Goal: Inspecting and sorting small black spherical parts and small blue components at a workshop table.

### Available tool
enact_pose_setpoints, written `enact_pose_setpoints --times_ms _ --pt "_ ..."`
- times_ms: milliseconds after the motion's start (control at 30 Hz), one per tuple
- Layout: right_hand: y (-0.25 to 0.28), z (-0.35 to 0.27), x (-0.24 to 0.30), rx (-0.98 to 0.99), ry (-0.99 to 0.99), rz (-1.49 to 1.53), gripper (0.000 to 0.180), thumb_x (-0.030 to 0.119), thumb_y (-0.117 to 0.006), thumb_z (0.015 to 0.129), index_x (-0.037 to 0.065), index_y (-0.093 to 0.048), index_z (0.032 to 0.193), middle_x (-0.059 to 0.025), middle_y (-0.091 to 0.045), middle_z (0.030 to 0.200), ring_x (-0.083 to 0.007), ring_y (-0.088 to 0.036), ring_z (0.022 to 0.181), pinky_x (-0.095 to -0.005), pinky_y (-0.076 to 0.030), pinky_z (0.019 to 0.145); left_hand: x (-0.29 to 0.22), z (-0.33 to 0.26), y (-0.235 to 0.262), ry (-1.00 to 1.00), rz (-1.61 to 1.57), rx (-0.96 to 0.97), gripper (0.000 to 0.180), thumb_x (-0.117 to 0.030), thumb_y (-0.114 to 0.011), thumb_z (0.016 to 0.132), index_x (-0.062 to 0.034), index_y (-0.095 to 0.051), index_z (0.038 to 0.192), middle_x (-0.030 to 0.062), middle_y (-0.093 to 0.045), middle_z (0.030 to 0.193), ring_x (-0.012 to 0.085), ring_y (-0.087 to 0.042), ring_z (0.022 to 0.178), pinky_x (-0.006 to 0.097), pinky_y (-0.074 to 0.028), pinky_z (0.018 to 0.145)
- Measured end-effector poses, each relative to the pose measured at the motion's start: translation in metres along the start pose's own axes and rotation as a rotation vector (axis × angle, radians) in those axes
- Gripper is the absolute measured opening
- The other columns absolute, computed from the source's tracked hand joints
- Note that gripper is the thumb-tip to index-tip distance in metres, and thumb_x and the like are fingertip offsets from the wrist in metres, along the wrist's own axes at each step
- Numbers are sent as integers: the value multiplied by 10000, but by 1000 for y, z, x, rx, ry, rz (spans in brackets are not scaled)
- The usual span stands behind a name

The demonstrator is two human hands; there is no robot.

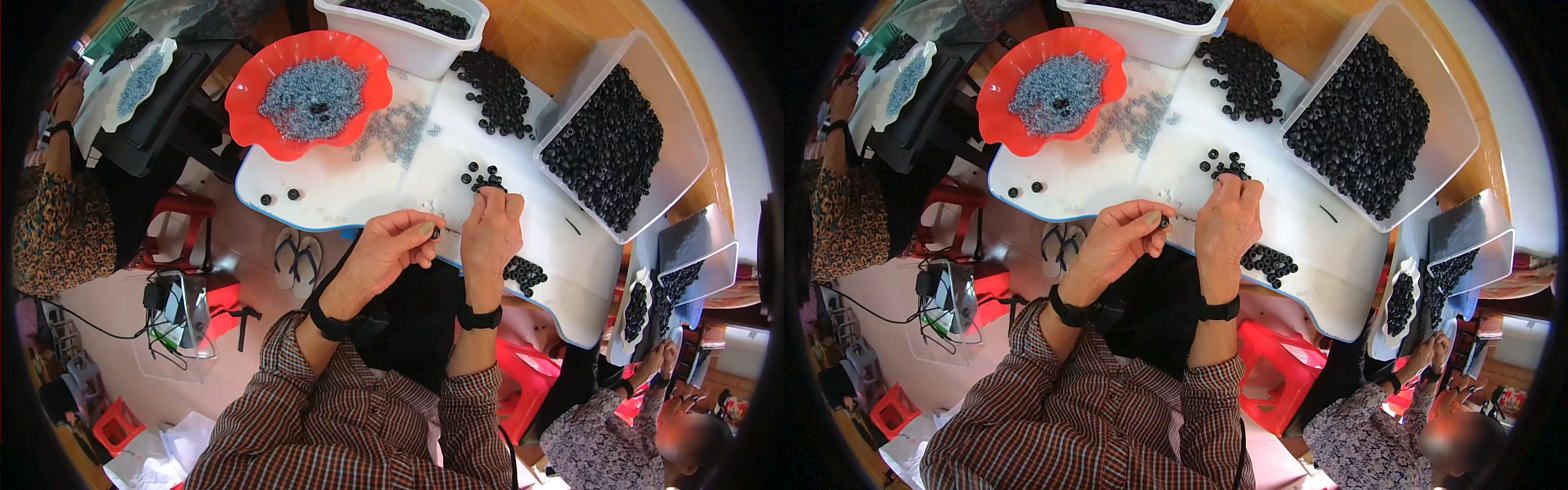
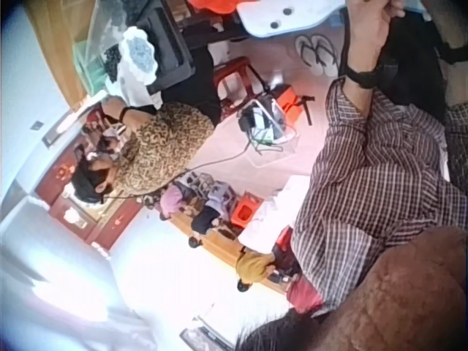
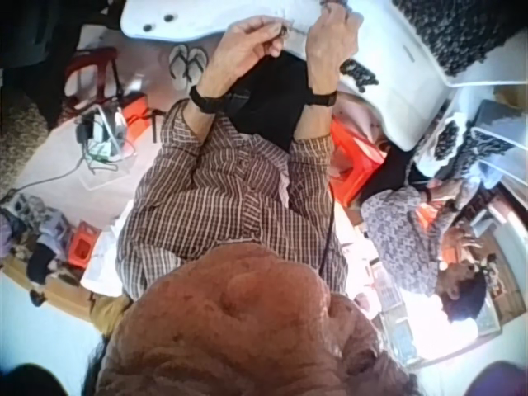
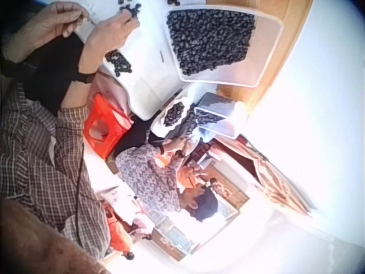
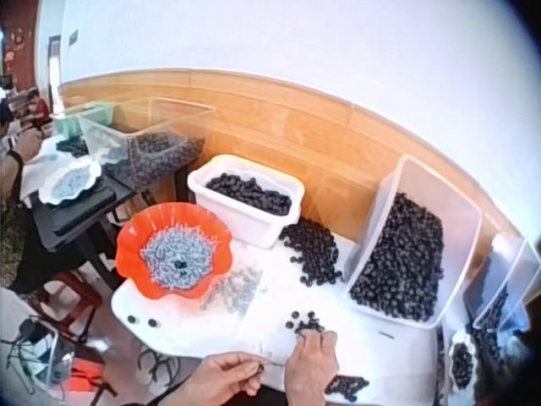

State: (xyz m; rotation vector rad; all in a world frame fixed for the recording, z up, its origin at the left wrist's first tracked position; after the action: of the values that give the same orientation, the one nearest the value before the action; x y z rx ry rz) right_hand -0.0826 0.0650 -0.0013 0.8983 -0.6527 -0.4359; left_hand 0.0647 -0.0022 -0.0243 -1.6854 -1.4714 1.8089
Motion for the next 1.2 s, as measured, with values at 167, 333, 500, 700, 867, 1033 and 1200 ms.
enact_pose_setpoints --times_ms 167,333,500,700,867,1033,1200 --pt "0 8 1 43 26 -9 78 98 -599 880 72 -637 942 -110 -535 950 -314 -612 792 -432 -489 619 0 0 0 8 -6 8 243 -118 -591 968 36 -638 1149 86 -650 929 113 -621 730 255 -536 659" --pt "8 4 2 93 70 -25 53 80 -602 872 53 -612 916 -124 -540 966 -329 -608 831 -433 -490 646 1 1 1 2 -7 4 246 -127 -592 969 38 -640 1145 87 -652 928 110 -620 719 245 -534 648" --pt "18 -13 4 165 41 179 67 29 -613 851 34 -571 903 -135 -588 924 -343 -614 813 -434 -494 680 2 1 1 0 -2 -15 247 -131 -592 970 41 -640 1141 89 -655 926 111 -621 716 242 -534 640" --pt "21 -12 7 131 -20 246 96 27 -618 847 27 -584 937 -133 -603 927 -338 -623 821 -426 -504 705 3 2 1 -5 -17 -10 243 -128 -588 972 41 -641 1138 94 -660 923 112 -620 714 241 -534 639" --pt "21 -12 5 171 57 171 114 32 -596 859 26 -607 972 -135 -595 940 -336 -627 837 -431 -509 713 4 1 1 -7 -23 -17 242 -127 -587 972 41 -642 1137 97 -662 925 112 -620 713 239 -530 638" --pt "17 -16 4 170 144 79 133 44 -574 867 25 -618 992 -138 -584 950 -345 -629 842 -432 -515 710 3 0 0 -10 -29 -26 246 -134 -593 969 41 -643 1135 96 -665 927 111 -620 711 231 -525 637" --pt "17 -26 -3 142 -106 606 126 -18 -619 862 2 -613 986 -104 -629 885 -215 -626 717 -320 -514 654 3 -1 1 -5 -60 -24 244 -140 -596 968 38 -646 1127 91 -663 923 109 -613 717 227 -520 639"
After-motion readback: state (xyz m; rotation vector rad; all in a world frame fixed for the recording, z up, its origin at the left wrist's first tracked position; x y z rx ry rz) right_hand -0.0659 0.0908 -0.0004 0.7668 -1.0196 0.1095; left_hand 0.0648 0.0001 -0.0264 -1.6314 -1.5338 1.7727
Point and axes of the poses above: each hand's wrist, its own z-axis towards the middle knuckle, its own y-axis out of the back of the hand, x = y × z, the point moved 1 cm from there along z, towards the middle knuckle
